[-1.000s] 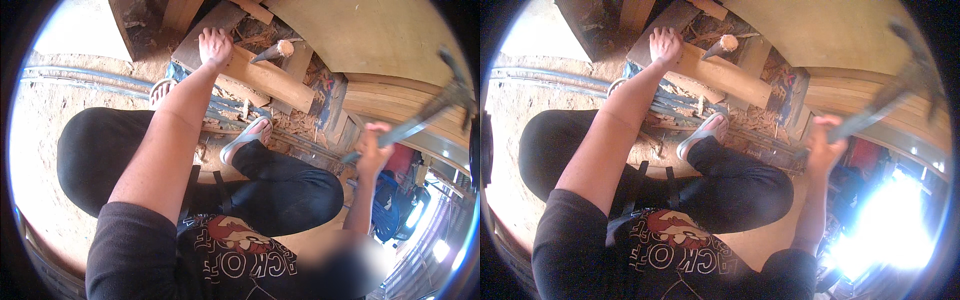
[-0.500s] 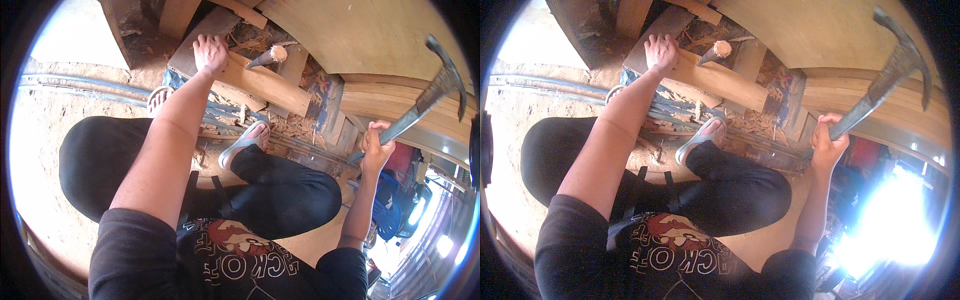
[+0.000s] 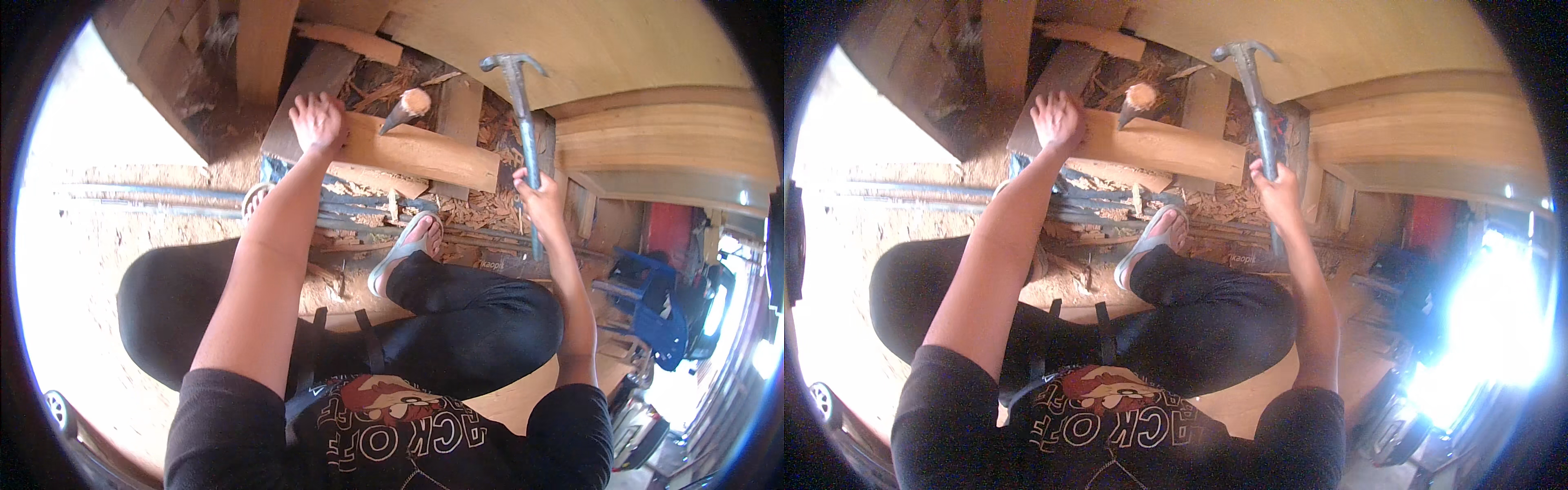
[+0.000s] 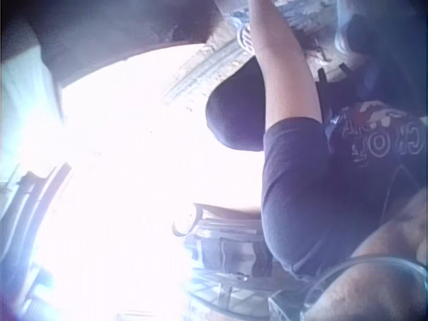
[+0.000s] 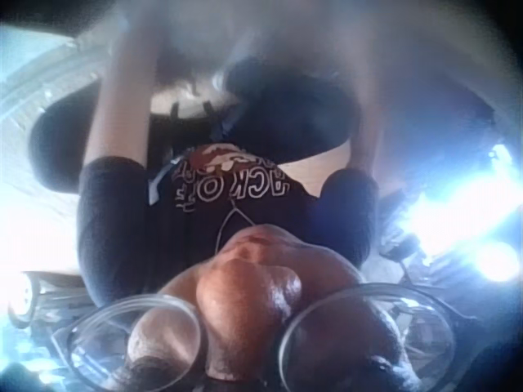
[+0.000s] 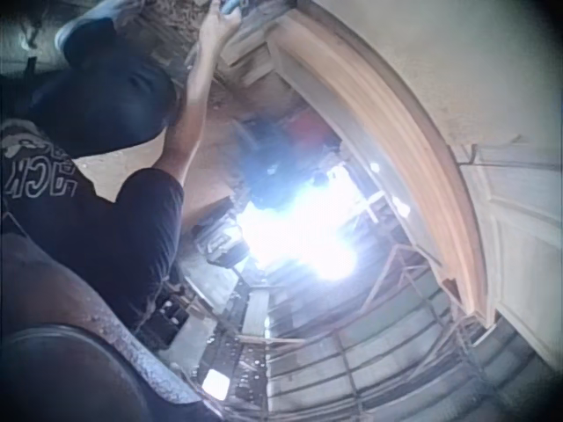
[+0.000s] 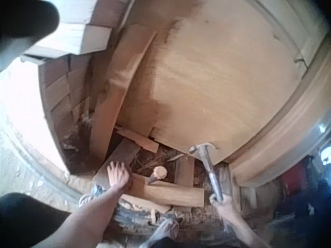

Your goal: The person sits cross-legged on the floor and uses a hammer and a small wooden mallet to repeatedly strike a piece of wood, carving out small sections and creating holes. The person occasionally adjusts the wood and removes debris.

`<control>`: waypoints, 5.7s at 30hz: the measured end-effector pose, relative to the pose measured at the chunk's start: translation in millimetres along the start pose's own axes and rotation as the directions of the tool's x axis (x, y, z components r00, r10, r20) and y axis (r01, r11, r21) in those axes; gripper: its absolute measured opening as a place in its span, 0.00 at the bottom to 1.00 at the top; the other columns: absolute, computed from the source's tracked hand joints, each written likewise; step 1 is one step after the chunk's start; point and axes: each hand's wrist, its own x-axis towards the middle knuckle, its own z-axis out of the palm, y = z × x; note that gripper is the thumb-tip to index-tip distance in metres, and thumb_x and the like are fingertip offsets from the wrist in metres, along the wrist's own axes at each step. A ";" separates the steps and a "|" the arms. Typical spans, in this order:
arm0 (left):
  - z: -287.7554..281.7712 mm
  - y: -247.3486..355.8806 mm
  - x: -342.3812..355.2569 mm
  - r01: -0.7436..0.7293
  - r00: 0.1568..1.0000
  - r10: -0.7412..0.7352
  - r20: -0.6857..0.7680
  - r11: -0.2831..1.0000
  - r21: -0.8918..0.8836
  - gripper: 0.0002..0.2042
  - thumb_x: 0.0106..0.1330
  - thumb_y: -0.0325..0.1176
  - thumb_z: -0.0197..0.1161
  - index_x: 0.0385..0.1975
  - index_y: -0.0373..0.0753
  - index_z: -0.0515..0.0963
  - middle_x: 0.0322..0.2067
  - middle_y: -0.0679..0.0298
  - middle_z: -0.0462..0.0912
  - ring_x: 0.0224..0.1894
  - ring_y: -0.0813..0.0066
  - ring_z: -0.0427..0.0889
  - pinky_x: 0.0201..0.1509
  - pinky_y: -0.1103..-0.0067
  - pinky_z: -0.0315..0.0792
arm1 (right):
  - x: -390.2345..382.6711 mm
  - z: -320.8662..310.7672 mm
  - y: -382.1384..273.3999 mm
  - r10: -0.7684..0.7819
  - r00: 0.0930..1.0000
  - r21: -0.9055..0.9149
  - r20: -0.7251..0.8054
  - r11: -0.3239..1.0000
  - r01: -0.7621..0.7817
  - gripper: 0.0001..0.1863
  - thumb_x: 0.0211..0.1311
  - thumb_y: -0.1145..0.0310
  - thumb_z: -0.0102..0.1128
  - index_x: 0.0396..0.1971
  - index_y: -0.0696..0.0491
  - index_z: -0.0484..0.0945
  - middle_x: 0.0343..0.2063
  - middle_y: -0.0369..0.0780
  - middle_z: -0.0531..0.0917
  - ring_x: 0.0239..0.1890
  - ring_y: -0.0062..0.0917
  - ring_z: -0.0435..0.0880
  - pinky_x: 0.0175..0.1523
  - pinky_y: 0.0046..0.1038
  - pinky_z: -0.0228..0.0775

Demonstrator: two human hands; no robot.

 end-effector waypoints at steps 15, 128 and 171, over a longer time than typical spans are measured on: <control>-16.2 8.7 4.2 -0.010 0.996 0.001 0.085 0.995 0.097 0.16 0.72 0.41 0.54 0.41 0.36 0.84 0.48 0.53 0.85 0.55 0.50 0.76 0.58 0.57 0.69 | 52.0 48.9 83.0 -0.080 0.985 -0.700 -0.152 0.712 -0.050 0.24 0.70 0.56 0.66 0.64 0.45 0.79 0.41 0.49 0.91 0.48 0.49 0.89 0.56 0.49 0.81; -22.9 10.2 4.9 0.110 0.983 -0.097 0.157 0.991 -0.075 0.16 0.74 0.42 0.54 0.43 0.38 0.85 0.49 0.55 0.83 0.57 0.51 0.74 0.60 0.56 0.69 | 113.7 197.9 -178.3 -0.363 0.870 -0.301 0.333 0.834 0.463 0.18 0.69 0.52 0.61 0.46 0.48 0.90 0.37 0.44 0.92 0.46 0.41 0.91 0.57 0.41 0.81; -41.8 24.1 -7.7 -0.070 0.994 0.079 0.072 0.990 -0.119 0.19 0.74 0.48 0.55 0.39 0.40 0.86 0.46 0.54 0.87 0.58 0.51 0.77 0.69 0.50 0.63 | 88.0 215.5 -248.7 0.486 0.674 -0.785 0.556 0.038 0.619 0.22 0.57 0.67 0.61 0.52 0.54 0.88 0.51 0.47 0.90 0.54 0.42 0.87 0.62 0.53 0.73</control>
